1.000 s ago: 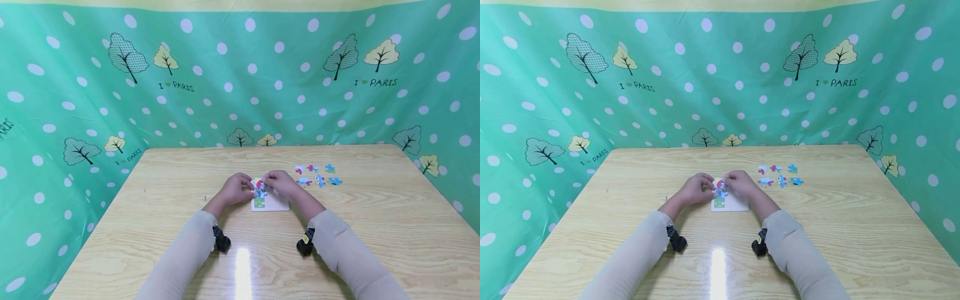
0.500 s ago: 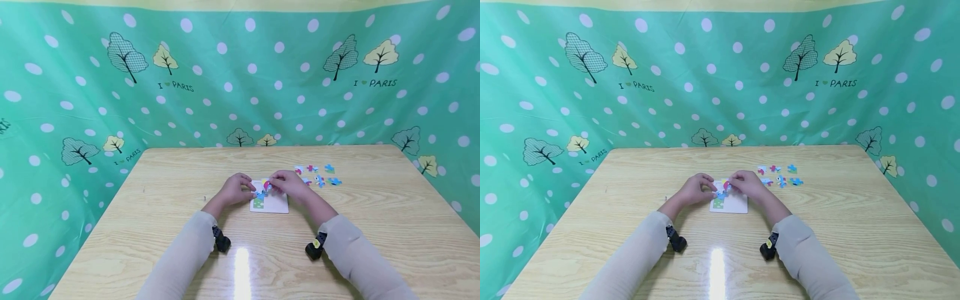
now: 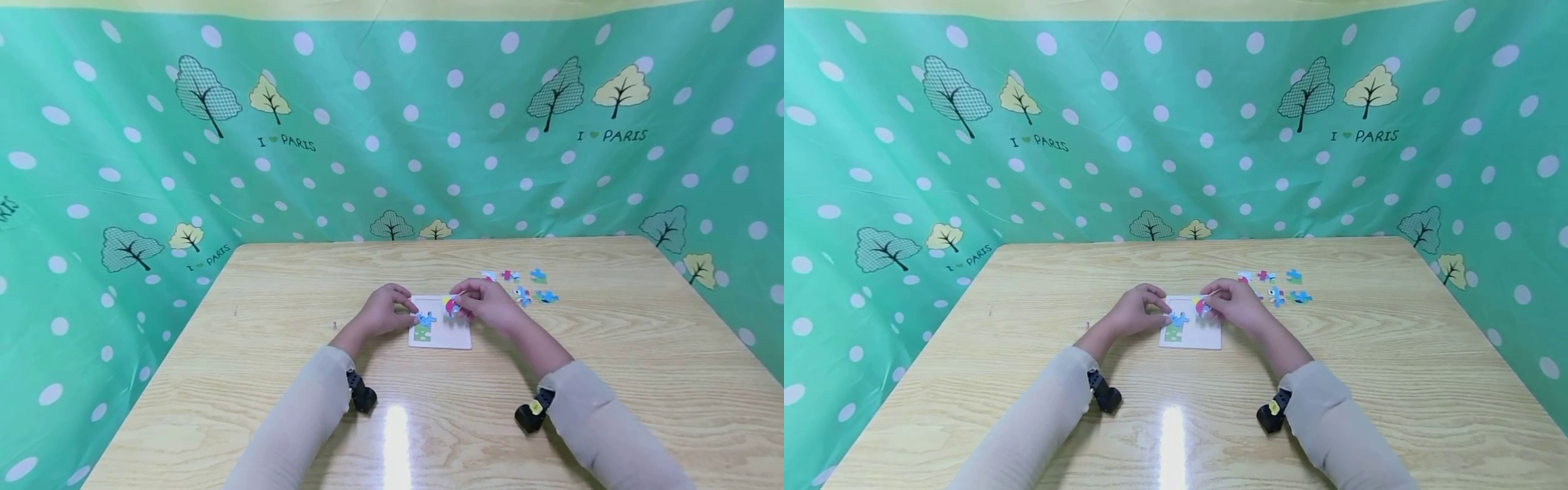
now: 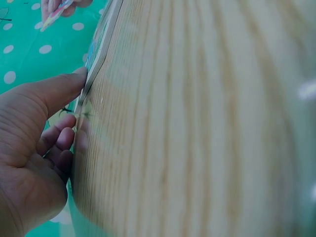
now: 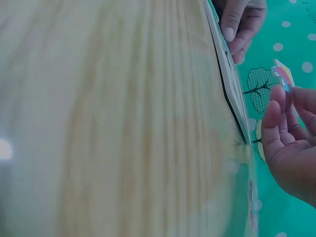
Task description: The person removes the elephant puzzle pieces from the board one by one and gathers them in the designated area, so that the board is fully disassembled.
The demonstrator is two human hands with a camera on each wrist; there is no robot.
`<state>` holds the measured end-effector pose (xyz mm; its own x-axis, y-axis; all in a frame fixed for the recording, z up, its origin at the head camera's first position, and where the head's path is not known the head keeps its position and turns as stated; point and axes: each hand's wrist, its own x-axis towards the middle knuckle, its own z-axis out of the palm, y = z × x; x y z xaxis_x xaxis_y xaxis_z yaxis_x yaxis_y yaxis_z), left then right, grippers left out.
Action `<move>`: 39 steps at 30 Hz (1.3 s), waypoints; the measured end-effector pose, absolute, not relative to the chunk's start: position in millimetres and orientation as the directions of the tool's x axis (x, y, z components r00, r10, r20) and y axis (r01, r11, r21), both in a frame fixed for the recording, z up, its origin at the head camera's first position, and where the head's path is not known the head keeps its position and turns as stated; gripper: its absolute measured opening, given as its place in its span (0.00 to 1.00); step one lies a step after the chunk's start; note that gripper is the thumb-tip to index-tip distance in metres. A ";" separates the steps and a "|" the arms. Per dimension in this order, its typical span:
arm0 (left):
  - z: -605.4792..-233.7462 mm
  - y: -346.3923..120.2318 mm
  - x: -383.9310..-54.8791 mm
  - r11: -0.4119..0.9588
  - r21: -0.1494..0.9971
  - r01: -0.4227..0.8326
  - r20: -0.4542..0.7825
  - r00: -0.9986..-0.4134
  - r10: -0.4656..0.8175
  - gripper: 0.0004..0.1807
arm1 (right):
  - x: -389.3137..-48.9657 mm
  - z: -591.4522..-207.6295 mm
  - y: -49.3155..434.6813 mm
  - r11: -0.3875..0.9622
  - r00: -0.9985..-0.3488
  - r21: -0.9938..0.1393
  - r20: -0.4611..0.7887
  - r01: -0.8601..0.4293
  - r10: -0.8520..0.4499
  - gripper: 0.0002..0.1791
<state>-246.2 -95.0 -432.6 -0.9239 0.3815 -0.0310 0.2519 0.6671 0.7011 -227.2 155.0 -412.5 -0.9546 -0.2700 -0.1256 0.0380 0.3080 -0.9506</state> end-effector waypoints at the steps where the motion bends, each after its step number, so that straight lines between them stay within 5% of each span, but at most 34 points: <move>1: -432.7 -95.1 -246.0 0.664 0.702 0.256 -0.027 -0.923 0.384 0.05 | -226.3 -411.9 157.6 0.302 -0.955 -0.953 -0.121 0.034 -0.272 0.12; 16: -440.3 -101.0 -244.9 0.608 0.743 0.280 0.019 -0.916 0.400 0.06 | -216.0 -410.8 198.9 0.302 -0.969 -0.953 -0.099 0.026 -0.227 0.14; 29: -433.8 -103.7 -234.3 0.600 0.731 0.323 0.043 -0.900 0.433 0.20 | -208.1 -413.0 219.7 0.486 -0.967 -0.872 -0.164 0.051 -0.193 0.24; 39: -424.9 -102.2 -220.9 0.634 0.688 0.354 -0.011 -0.868 0.497 0.26 | -206.9 -413.4 223.7 0.625 -0.971 -0.780 -0.171 0.028 -0.170 0.22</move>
<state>-220.9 -102.2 -424.9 -0.8679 0.4966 -0.0114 0.3536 0.6337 0.6880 -206.9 223.7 -413.4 -0.9706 -0.1697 -0.1706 0.0278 0.6250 -0.7801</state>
